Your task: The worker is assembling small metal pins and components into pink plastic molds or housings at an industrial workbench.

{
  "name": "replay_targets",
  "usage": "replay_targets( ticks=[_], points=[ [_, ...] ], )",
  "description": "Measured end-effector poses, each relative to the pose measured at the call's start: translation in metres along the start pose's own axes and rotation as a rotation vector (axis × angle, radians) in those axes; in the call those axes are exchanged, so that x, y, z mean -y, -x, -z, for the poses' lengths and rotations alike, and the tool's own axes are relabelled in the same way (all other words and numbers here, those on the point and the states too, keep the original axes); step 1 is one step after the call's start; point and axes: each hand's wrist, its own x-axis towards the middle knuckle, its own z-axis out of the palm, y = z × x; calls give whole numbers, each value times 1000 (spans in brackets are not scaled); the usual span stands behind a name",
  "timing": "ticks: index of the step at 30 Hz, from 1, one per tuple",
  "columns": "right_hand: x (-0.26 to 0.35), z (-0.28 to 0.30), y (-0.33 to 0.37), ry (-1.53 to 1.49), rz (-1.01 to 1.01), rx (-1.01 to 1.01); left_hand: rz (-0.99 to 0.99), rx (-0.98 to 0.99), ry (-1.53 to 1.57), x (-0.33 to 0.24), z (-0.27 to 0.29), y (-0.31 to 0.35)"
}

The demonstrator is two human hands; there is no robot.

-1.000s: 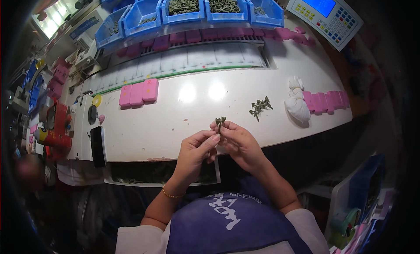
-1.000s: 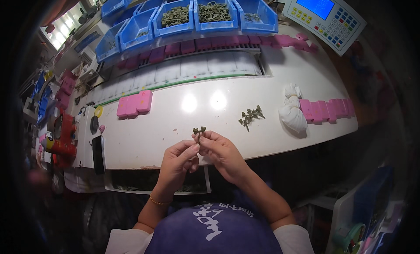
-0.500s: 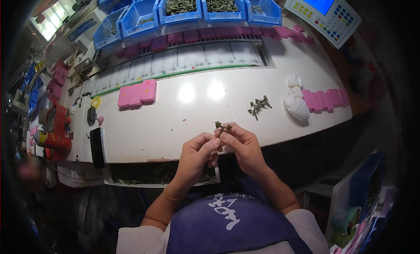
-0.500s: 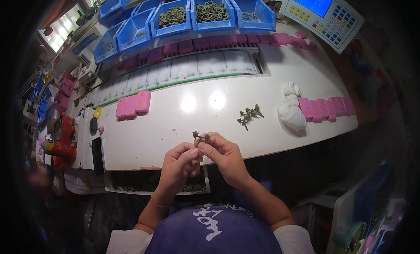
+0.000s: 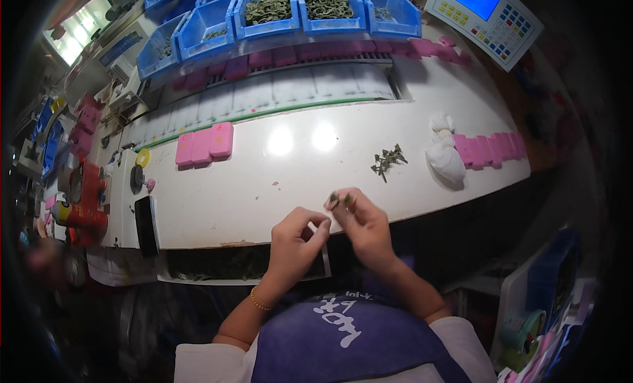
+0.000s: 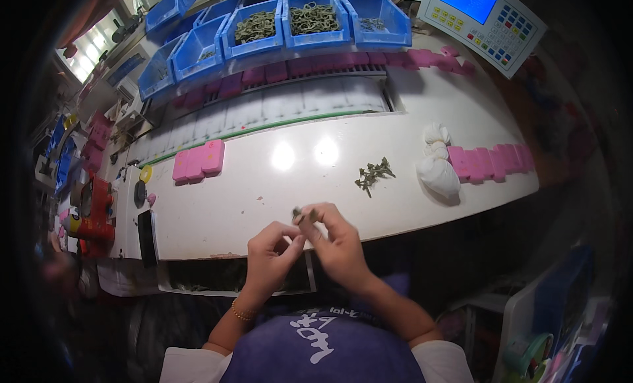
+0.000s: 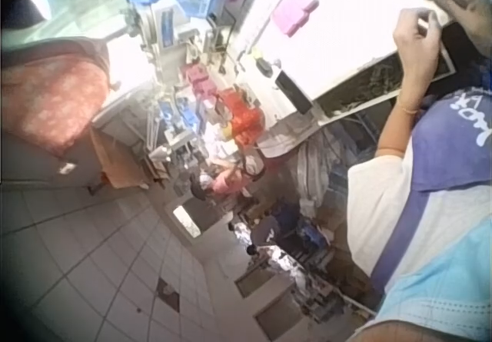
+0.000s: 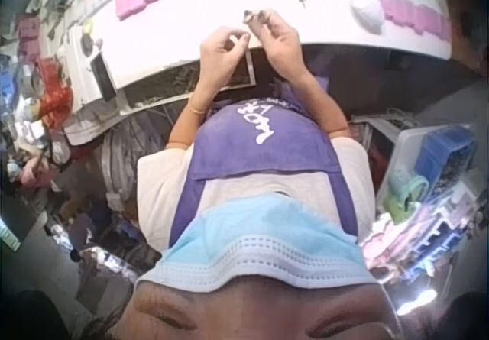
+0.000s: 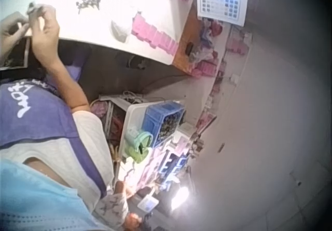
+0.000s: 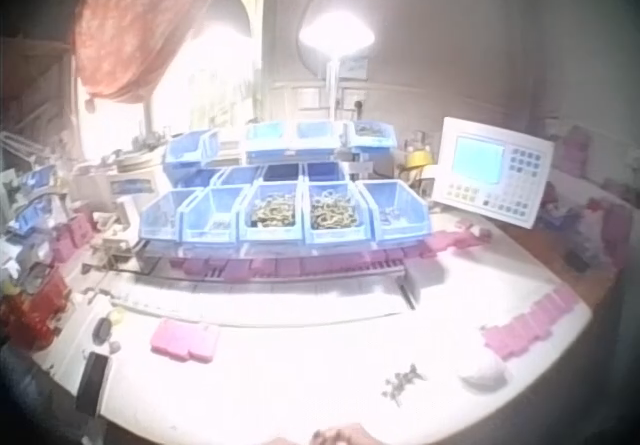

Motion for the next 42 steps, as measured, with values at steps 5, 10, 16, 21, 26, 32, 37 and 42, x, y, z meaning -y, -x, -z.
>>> replay_targets(
  ticks=[5,10,16,21,26,32,37,42],
  points=[
    [-5,10,-6,163,183,22,91,75,-159,16,17,27],
    [0,3,-6,285,226,-27,151,126,-366,17,36,40],
    [6,4,-8,565,424,-72,112,50,-78,-12,37,18],
    [9,5,-6,790,608,-79,-130,-6,144,-26,21,-12],
    [9,14,-6,947,690,-75,-96,81,164,-27,12,-21],
    [13,20,-9,1077,738,-79,-58,60,240,-24,3,-24],
    [15,25,-9,1085,752,-95,-68,34,238,-25,-2,-26],
    [14,32,-7,985,702,-100,-70,47,219,-23,-6,-26]
  ],
)
